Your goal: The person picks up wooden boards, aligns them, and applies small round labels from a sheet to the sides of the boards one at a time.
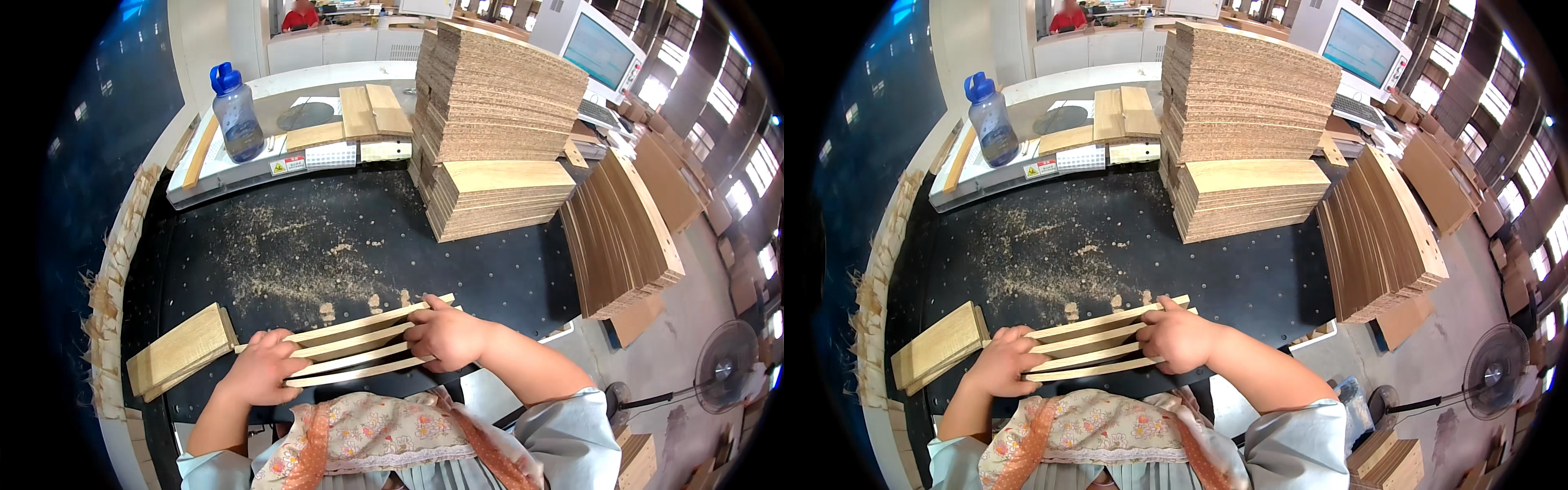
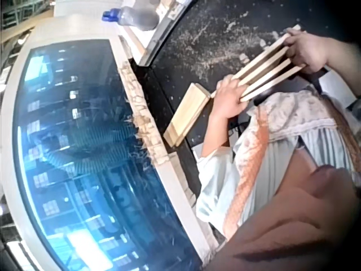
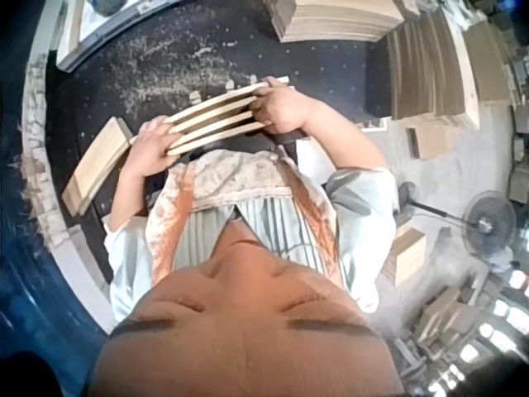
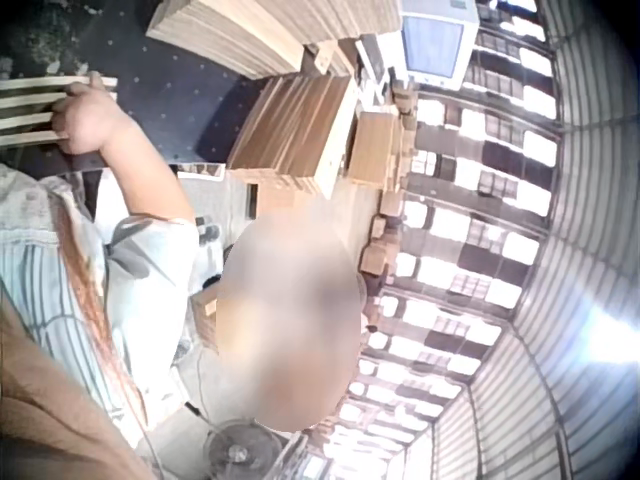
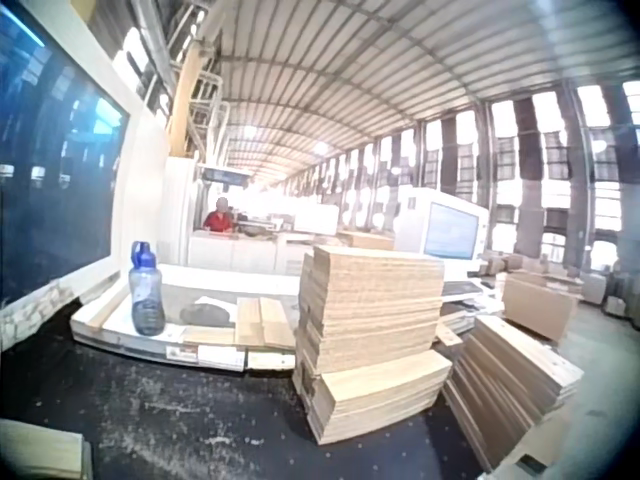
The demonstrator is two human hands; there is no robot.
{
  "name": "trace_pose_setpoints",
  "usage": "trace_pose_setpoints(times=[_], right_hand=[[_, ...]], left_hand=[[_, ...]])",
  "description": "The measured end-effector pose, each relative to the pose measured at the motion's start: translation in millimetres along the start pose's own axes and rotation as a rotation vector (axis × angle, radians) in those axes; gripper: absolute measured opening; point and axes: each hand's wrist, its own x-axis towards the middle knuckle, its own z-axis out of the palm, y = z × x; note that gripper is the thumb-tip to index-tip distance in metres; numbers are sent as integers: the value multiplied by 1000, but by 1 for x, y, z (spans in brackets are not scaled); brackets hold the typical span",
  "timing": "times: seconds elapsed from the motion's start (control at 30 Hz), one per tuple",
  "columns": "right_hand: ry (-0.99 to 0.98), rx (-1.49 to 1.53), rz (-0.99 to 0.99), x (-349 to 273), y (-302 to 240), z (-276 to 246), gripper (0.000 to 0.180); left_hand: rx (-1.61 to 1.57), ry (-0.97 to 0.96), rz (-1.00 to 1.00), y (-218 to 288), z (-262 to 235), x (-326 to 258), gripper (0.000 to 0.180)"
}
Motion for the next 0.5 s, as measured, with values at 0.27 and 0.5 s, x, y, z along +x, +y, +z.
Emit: trace_pose_setpoints(times=[0.27, 0.5], right_hand=[[-37, 44, 39, -2, 1, 15, 17], [296, 251, 80, -4, -20, 10, 36]], left_hand=[[-54, -68, -58, -1, 9, -2, 44], [-73, -8, -43, -2, 13, -3, 51]])
